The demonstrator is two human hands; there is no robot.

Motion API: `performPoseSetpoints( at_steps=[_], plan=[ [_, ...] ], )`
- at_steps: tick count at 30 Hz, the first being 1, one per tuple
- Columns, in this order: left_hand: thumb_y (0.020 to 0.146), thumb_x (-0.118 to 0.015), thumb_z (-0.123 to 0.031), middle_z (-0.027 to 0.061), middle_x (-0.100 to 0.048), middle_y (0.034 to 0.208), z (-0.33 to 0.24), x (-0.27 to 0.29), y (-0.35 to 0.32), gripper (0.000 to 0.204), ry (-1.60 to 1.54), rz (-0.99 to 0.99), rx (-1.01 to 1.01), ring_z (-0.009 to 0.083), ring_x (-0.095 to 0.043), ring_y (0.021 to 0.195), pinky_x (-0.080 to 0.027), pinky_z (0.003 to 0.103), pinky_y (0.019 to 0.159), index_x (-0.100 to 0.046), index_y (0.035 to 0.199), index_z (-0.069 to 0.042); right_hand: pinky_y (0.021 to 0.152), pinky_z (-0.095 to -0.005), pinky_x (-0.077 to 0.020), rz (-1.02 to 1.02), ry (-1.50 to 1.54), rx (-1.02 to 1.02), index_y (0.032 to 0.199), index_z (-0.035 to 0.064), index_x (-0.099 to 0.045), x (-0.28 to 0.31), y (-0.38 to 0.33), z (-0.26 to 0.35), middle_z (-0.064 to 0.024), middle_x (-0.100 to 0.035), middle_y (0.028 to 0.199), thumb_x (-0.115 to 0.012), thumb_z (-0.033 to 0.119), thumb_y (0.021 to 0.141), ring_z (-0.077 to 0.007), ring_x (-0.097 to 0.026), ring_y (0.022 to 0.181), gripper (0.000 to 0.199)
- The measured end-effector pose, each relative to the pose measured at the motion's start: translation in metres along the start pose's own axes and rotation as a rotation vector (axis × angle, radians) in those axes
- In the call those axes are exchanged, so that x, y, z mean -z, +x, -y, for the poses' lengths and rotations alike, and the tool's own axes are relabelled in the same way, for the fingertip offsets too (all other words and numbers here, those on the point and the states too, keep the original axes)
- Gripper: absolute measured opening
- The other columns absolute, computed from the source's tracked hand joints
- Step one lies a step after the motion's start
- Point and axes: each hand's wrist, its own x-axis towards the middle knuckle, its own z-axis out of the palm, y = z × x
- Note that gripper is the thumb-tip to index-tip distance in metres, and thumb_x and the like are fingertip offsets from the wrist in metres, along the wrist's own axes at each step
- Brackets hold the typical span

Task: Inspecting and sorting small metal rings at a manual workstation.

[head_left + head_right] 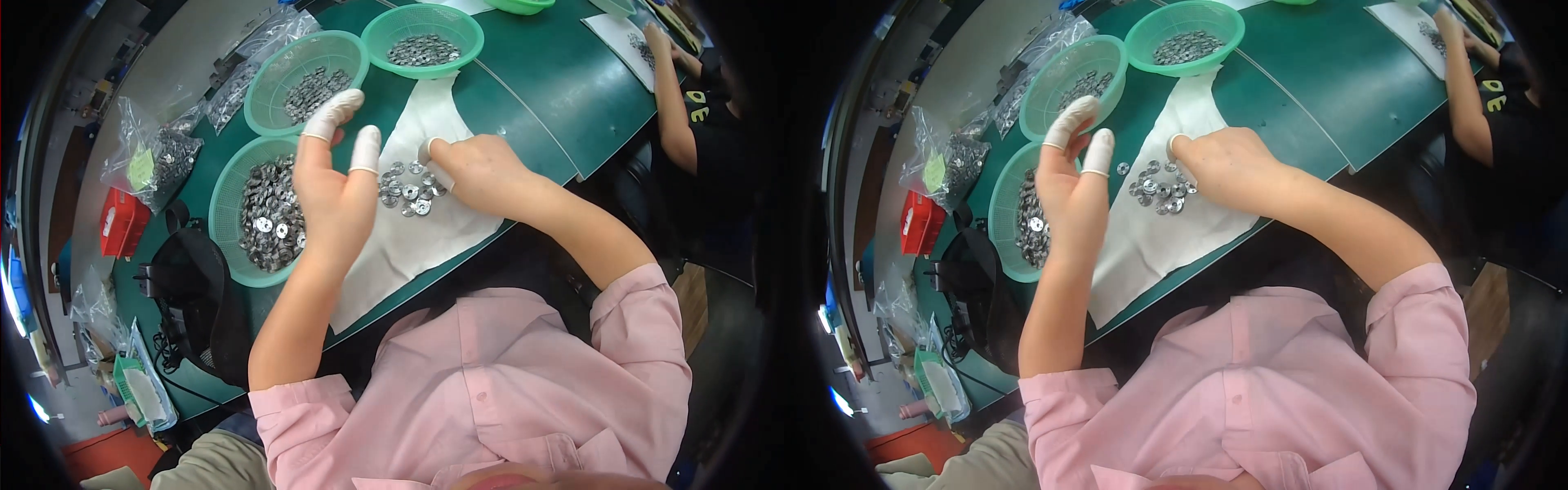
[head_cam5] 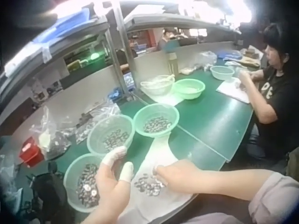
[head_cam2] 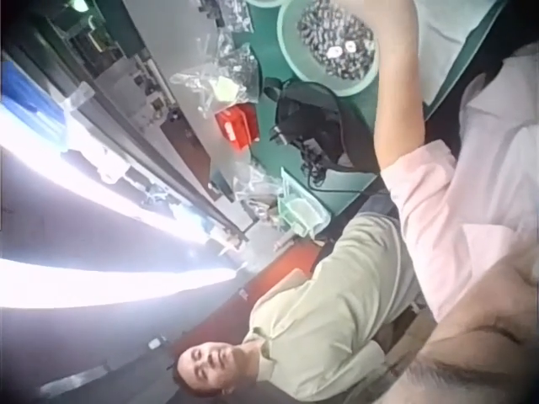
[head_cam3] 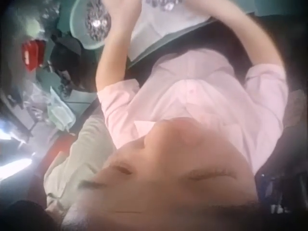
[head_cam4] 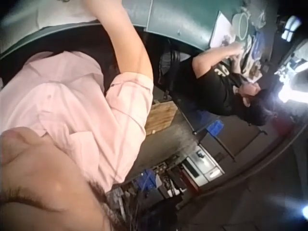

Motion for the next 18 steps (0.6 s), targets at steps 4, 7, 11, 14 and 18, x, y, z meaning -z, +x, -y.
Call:
performPoseSetpoints(
  at_steps=[4,7,11,14,18],
  plan=[
    [0.079,-0.055,-0.001,0.0104,-0.055,0.102,0.014,0.005,-0.026,0.026,-0.045,-0.021,0.020,0.0201,-0.054,0.093,-0.043,0.029,0.078,-0.054,0.105,-0.001,0.052,-0.0433,-0.0432,0.048,-0.164,0.082,0.090,0.0057,-0.051,0.004,0.016,0.024,-0.0141,-0.059,0.065,-0.053,0.007,0.070,-0.0346,-0.058,0.062,0.020],
    [0.075,-0.053,0.001,0.0169,-0.052,0.102,0.019,0.013,-0.037,0.030,0.122,0.041,0.070,0.0311,-0.050,0.095,-0.041,0.037,0.084,-0.053,0.105,0.000,0.048,-0.0417,-0.0439,0.044,-0.269,0.237,0.084,0.0044,-0.050,0.010,0.023,0.052,-0.0118,-0.058,0.059,-0.053,0.008,0.070,-0.0311,-0.059,0.057,0.015],
    [0.072,-0.050,0.002,0.0193,-0.049,0.104,0.012,0.014,-0.047,0.033,0.190,0.034,-0.053,0.0358,-0.044,0.098,-0.036,0.041,0.088,-0.050,0.106,0.001,0.047,-0.0366,-0.0454,0.271,-0.491,0.179,0.079,0.0056,-0.050,0.032,0.011,0.073,-0.0094,-0.059,0.056,-0.051,0.011,0.072,-0.0257,-0.061,0.053,0.009],
    [0.071,-0.050,0.002,0.0201,-0.049,0.104,0.009,0.007,-0.049,0.034,0.139,0.043,-0.089,0.0375,-0.043,0.098,-0.035,0.042,0.088,-0.049,0.106,0.002,0.046,-0.0379,-0.0451,0.277,-0.533,0.102,0.079,0.0054,-0.051,0.036,-0.005,0.068,-0.0102,-0.059,0.057,-0.050,0.011,0.073,-0.0270,-0.061,0.054,0.008],
    [0.073,-0.050,-0.001,0.0198,-0.049,0.105,0.004,-0.012,-0.042,0.037,0.235,0.072,-0.070,0.0363,-0.042,0.100,-0.034,0.043,0.089,-0.048,0.110,0.001,0.048,-0.0406,-0.0460,0.265,-0.441,0.106,0.078,0.0040,-0.051,0.044,-0.008,0.046,-0.0115,-0.060,0.059,-0.050,0.012,0.074,-0.0285,-0.061,0.056,0.009]
  ],
)
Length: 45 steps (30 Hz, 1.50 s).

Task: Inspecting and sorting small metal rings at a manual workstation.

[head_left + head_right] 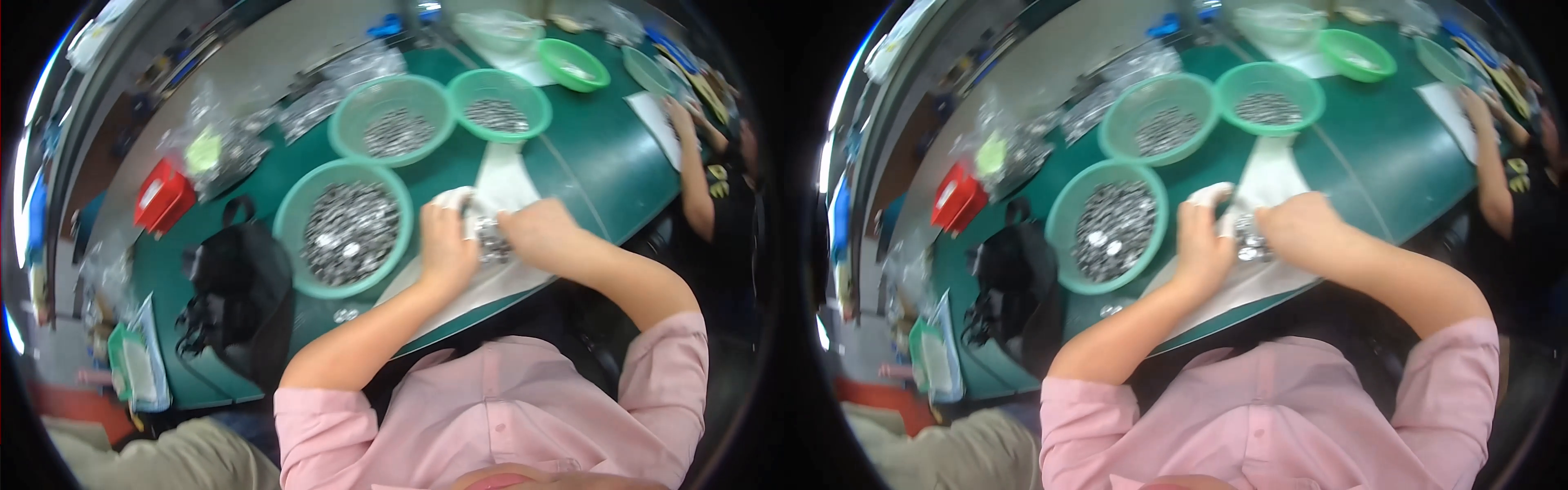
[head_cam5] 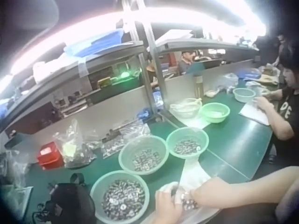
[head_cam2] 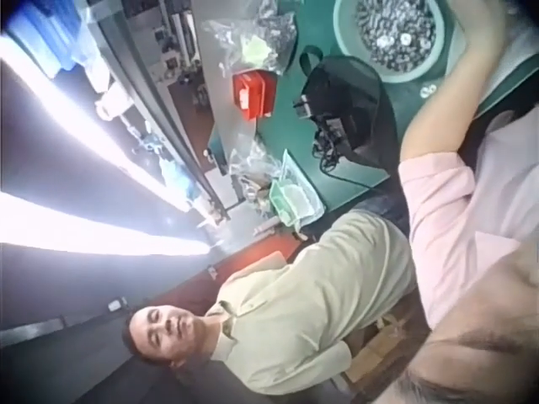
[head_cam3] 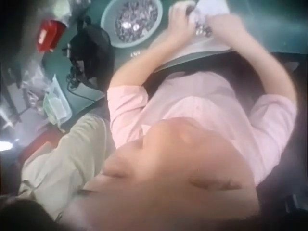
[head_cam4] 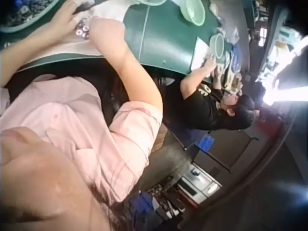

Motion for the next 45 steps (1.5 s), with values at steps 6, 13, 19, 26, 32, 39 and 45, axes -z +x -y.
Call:
performPoseSetpoints(
  at_steps=[6,13,19,26,32,39,45],
  plan=[
    [0.076,-0.051,-0.001,0.0174,-0.049,0.106,0.009,-0.001,-0.003,0.033,-0.023,0.053,0.112,0.0327,-0.043,0.100,-0.034,0.040,0.089,-0.049,0.110,0.001,0.049,-0.0424,-0.0467,0.005,0.074,0.027,0.081,0.0033,-0.052,-0.015,0.010,-0.003,-0.0131,-0.060,0.061,-0.049,0.013,0.075,-0.0301,-0.062,0.058,0.012],
    [0.076,-0.052,0.000,0.0167,-0.050,0.105,0.025,-0.005,-0.019,0.033,-0.020,-0.019,0.013,0.0322,-0.044,0.097,-0.034,0.038,0.088,-0.047,0.109,0.001,0.051,-0.0434,-0.0455,-0.074,0.081,-0.024,0.086,0.0055,-0.052,-0.038,0.013,-0.002,-0.0132,-0.060,0.065,-0.046,0.014,0.078,-0.0318,-0.061,0.062,0.013],
    [0.077,-0.054,-0.003,0.0143,-0.051,0.104,0.032,-0.005,-0.018,0.032,-0.047,-0.002,-0.014,0.0300,-0.046,0.095,-0.037,0.037,0.085,-0.050,0.109,-0.001,0.064,-0.0419,-0.0460,-0.002,0.235,-0.294,0.093,0.0026,-0.053,-0.043,-0.002,-0.002,-0.0191,-0.060,0.078,-0.048,0.008,0.078,-0.0335,-0.060,0.079,0.017],
    [0.072,-0.069,-0.009,0.0063,-0.062,0.081,-0.012,0.002,-0.021,0.033,-0.698,0.371,0.126,0.0135,-0.056,0.067,-0.046,0.026,0.063,-0.061,0.104,-0.004,0.047,-0.0155,-0.0286,-0.412,1.776,-0.521,0.098,0.0070,-0.054,-0.049,-0.035,0.017,0.0030,-0.055,0.079,-0.047,0.014,0.089,-0.0016,-0.044,0.057,0.013],
    [0.073,-0.069,-0.005,0.0071,-0.065,0.084,-0.031,-0.003,-0.027,0.025,-0.873,0.375,0.302,0.0119,-0.062,0.074,-0.048,0.023,0.067,-0.064,0.098,-0.002,0.042,-0.0149,-0.0260,-0.372,2.192,-0.460,0.096,0.0084,-0.054,-0.047,-0.046,0.025,0.0038,-0.051,0.070,-0.045,0.014,0.089,-0.0011,-0.040,0.050,0.012],
    [0.074,-0.068,0.000,0.0108,-0.064,0.090,-0.037,-0.013,-0.023,0.031,-0.839,0.549,0.270,0.0156,-0.063,0.078,-0.050,0.025,0.070,-0.059,0.103,0.001,0.042,-0.0150,-0.0310,-0.265,2.254,-0.411,0.093,0.0058,-0.054,-0.060,-0.055,0.012,0.0011,-0.053,0.072,-0.047,0.015,0.088,-0.0029,-0.044,0.051,0.013],
    [0.085,-0.055,-0.008,0.0169,-0.060,0.094,-0.060,-0.011,-0.009,0.025,-1.266,0.861,0.731,0.0243,-0.062,0.081,-0.051,0.029,0.069,-0.054,0.109,0.001,0.045,-0.0167,-0.0398,-0.318,2.215,-0.388,0.095,0.0045,-0.053,-0.042,-0.069,0.002,-0.0034,-0.058,0.077,-0.046,0.014,0.089,-0.0062,-0.052,0.057,0.013]
  ],
)
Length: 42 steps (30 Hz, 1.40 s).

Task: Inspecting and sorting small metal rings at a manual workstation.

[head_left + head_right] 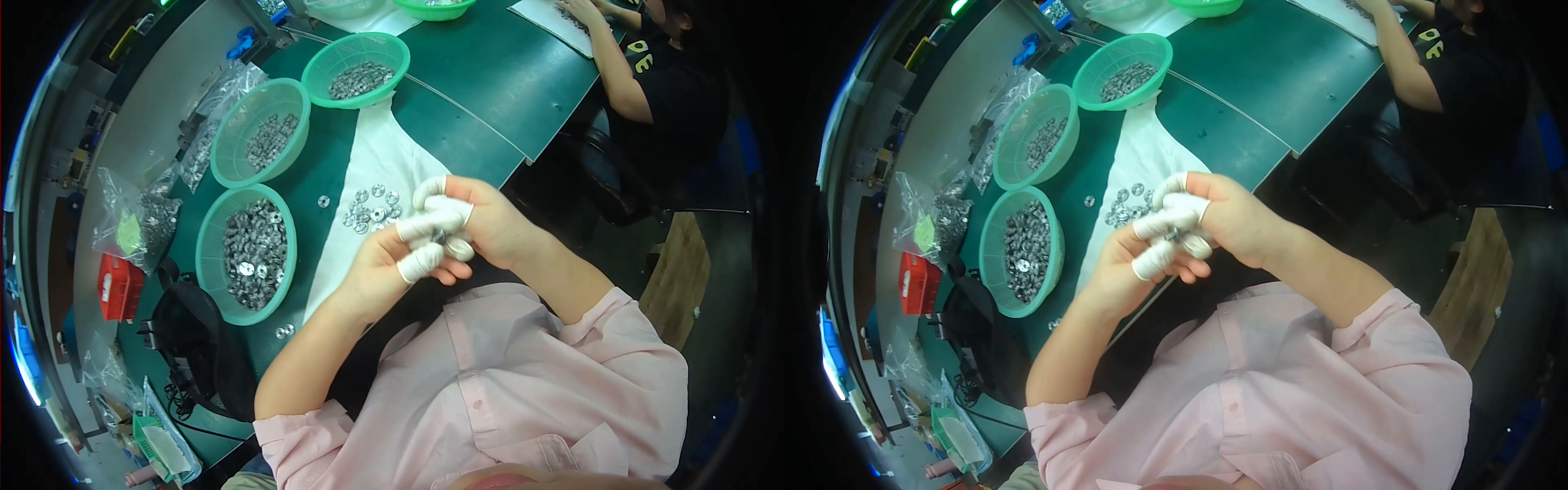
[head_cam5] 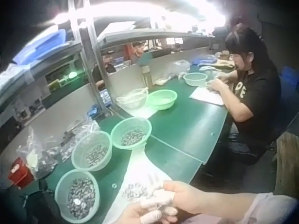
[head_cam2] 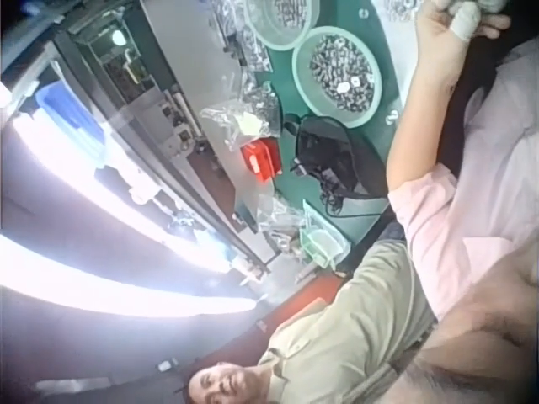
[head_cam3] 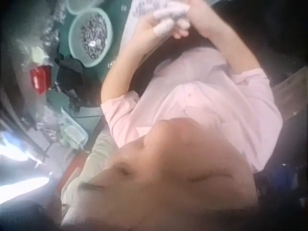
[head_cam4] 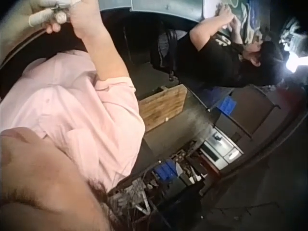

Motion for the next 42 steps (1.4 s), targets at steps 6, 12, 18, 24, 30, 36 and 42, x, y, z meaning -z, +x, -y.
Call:
performPoseSetpoints(
  at_steps=[6,12,18,24,30,36,42],
  plan=[
    [0.085,-0.055,-0.007,0.0137,-0.060,0.086,-0.008,-0.019,0.009,0.018,0.077,0.089,-0.018,0.0198,-0.060,0.074,-0.050,0.029,0.067,-0.059,0.102,-0.003,0.067,-0.0252,-0.0474,0.137,-0.102,0.137,0.102,0.0014,-0.049,0.013,-0.016,0.023,-0.0074,-0.057,0.088,-0.042,0.013,0.091,-0.0114,-0.056,0.074,0.017],
    [0.084,-0.056,-0.006,0.0129,-0.060,0.079,-0.011,-0.045,0.023,0.010,0.086,0.087,0.039,0.0191,-0.059,0.070,-0.050,0.029,0.063,-0.060,0.092,-0.001,0.050,-0.0174,-0.0387,-0.004,-0.193,0.222,0.096,0.0051,-0.051,0.043,-0.037,0.034,0.0017,-0.052,0.071,-0.044,0.019,0.092,-0.0043,-0.048,0.058,0.016],
    [0.082,-0.059,-0.011,0.0097,-0.061,0.069,-0.058,-0.023,0.005,0.014,0.498,-0.250,-0.250,0.0159,-0.058,0.061,-0.047,0.026,0.056,-0.060,0.082,0.003,0.037,-0.0167,-0.0193,-0.628,0.019,0.482,0.098,0.0057,-0.053,0.164,-0.058,0.059,0.0079,-0.035,0.057,-0.046,0.014,0.091,0.0001,-0.028,0.041,0.013],
    [0.084,-0.055,-0.019,0.0141,-0.061,0.100,-0.119,0.022,0.107,0.035,0.954,-0.640,-0.252,0.0199,-0.058,0.093,-0.043,0.030,0.083,-0.055,0.112,0.002,0.041,-0.0160,-0.0203,-0.292,-0.051,0.316,0.096,0.0060,-0.054,0.099,-0.013,0.037,0.0059,-0.040,0.060,-0.048,0.013,0.090,-0.0003,-0.027,0.044,0.011],
    [0.081,-0.056,-0.007,0.0153,-0.059,0.110,-0.065,0.022,0.076,0.028,1.541,-0.535,-0.398,0.0247,-0.052,0.110,-0.037,0.031,0.093,-0.060,0.109,-0.006,0.049,-0.0152,-0.0268,-0.299,-0.446,0.414,0.098,0.0051,-0.053,0.094,-0.007,0.015,0.0060,-0.043,0.065,-0.050,0.014,0.089,-0.0005,-0.034,0.054,0.013],
    [0.074,-0.063,-0.008,0.0127,-0.057,0.104,-0.008,0.047,0.012,0.023,1.517,-0.633,-0.455,0.0314,-0.050,0.100,-0.040,0.038,0.087,-0.062,0.097,-0.005,0.047,-0.0295,-0.0388,-0.087,-1.191,0.730,0.099,0.0055,-0.052,0.045,0.034,0.014,-0.0088,-0.051,0.054,-0.052,0.008,0.085,-0.0195,-0.050,0.046,0.014],
    [0.073,-0.065,-0.010,0.0100,-0.058,0.101,-0.002,0.071,-0.018,0.014,1.436,-0.613,-0.496,0.0309,-0.048,0.100,-0.037,0.041,0.090,-0.065,0.087,-0.007,0.053,-0.0412,-0.0429,0.071,-1.582,0.741,0.099,0.0081,-0.051,0.001,0.088,0.001,-0.0119,-0.060,0.065,-0.054,0.014,0.081,-0.0322,-0.057,0.060,0.019]
  ],
)
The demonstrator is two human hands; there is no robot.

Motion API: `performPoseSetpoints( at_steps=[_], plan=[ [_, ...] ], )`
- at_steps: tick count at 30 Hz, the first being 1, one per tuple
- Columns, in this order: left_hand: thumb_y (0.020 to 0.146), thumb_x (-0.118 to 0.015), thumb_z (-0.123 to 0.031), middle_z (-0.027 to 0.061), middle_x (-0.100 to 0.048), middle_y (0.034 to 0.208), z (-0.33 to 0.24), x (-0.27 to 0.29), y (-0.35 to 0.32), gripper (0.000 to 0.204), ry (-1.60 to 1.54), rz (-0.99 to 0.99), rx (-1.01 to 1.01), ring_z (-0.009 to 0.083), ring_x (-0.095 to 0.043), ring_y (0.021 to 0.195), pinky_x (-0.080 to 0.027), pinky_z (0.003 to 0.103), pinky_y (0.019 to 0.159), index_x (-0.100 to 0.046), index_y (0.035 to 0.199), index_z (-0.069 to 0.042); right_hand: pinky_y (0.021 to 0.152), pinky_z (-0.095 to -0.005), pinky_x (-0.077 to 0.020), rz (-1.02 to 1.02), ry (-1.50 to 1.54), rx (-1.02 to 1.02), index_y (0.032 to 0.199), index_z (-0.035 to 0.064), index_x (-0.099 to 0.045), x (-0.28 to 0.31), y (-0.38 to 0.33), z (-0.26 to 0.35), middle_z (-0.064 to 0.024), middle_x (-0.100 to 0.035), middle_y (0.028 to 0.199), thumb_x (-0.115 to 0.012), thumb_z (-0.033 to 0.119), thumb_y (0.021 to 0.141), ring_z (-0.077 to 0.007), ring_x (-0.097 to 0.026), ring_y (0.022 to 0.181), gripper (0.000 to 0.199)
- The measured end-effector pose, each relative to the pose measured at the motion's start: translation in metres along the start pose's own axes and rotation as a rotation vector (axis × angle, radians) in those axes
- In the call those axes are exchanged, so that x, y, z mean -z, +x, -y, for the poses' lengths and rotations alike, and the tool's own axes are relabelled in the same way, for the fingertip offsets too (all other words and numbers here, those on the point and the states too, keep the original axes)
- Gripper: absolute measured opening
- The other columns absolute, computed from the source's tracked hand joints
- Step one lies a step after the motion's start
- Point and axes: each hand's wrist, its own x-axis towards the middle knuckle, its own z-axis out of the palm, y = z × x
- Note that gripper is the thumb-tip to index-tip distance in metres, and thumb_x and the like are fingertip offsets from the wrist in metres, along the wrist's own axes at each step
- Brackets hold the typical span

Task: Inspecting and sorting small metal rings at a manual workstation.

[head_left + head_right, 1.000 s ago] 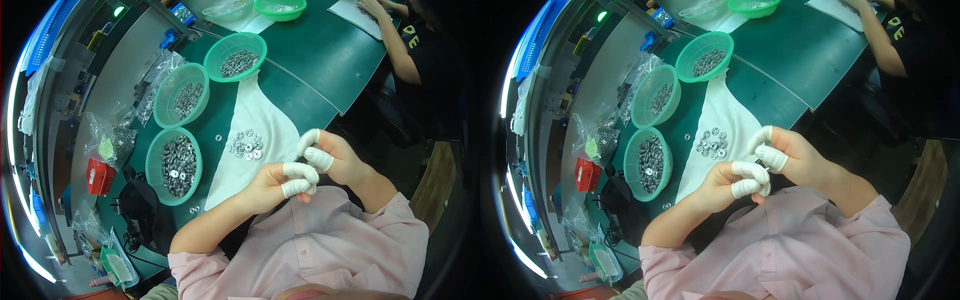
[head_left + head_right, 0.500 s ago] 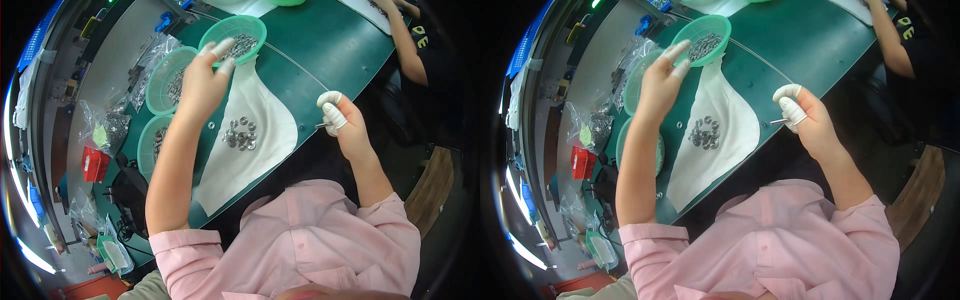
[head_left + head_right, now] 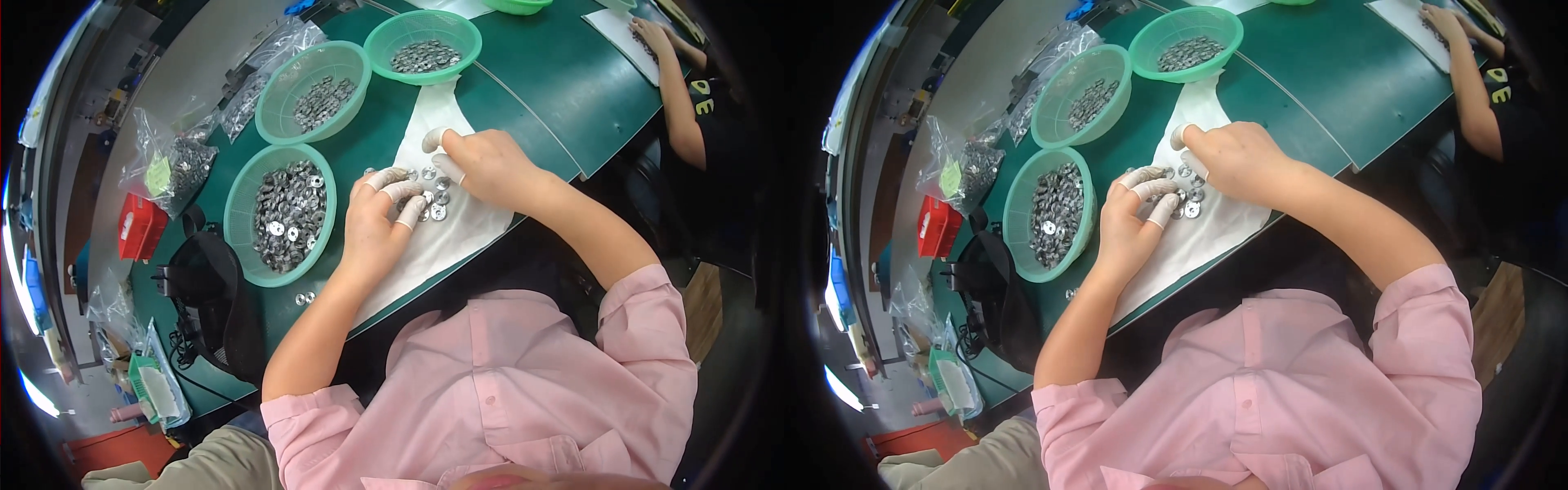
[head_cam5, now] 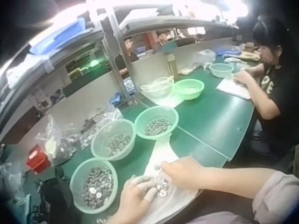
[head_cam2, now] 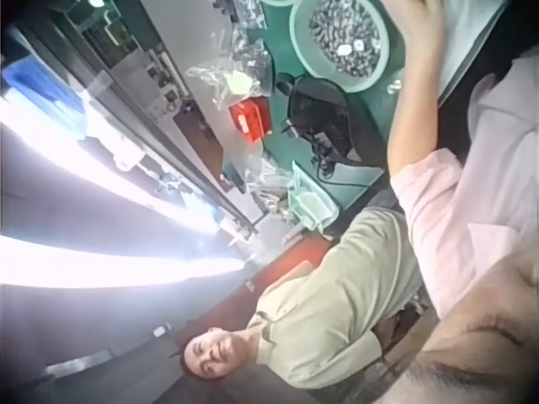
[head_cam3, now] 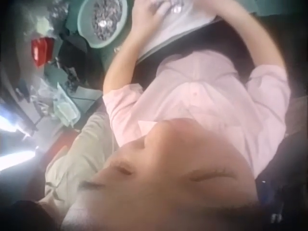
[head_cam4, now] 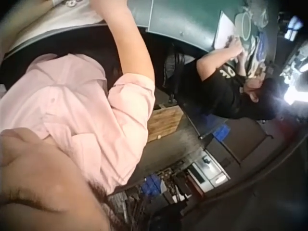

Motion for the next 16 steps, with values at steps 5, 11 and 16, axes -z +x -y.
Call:
performPoseSetpoints(
  at_steps=[5,11,16],
  plan=[
    [0.071,-0.065,-0.012,0.0088,-0.059,0.097,0.005,0.023,-0.013,0.014,0.036,-0.088,-0.046,0.0291,-0.050,0.092,-0.037,0.040,0.087,-0.065,0.084,-0.007,0.056,-0.0404,-0.0450,0.093,-0.109,0.101,0.097,0.0068,-0.051,-0.012,0.022,0.024,-0.0123,-0.061,0.067,-0.053,0.013,0.077,-0.0308,-0.060,0.064,0.021],
    [0.070,-0.066,-0.012,0.0081,-0.058,0.099,-0.012,0.049,-0.027,0.014,-0.068,-0.086,-0.154,0.0281,-0.049,0.094,-0.035,0.038,0.088,-0.065,0.083,-0.007,0.052,-0.0386,-0.0456,0.431,-0.452,0.144,0.081,0.0053,-0.053,0.014,0.034,0.096,-0.0097,-0.061,0.063,-0.054,0.019,0.075,-0.0277,-0.061,0.060,0.015],
    [0.073,-0.065,-0.012,0.0115,-0.056,0.102,-0.035,0.045,-0.020,0.017,-0.067,-0.063,-0.083,0.0286,-0.050,0.098,-0.032,0.042,0.096,-0.065,0.089,-0.008,0.060,-0.0381,-0.0480,0.442,-0.391,0.076,0.083,0.0054,-0.058,0.033,0.033,0.078,-0.0118,-0.063,0.070,-0.064,0.021,0.068,-0.0280,-0.063,0.067,0.022]
  ],
)
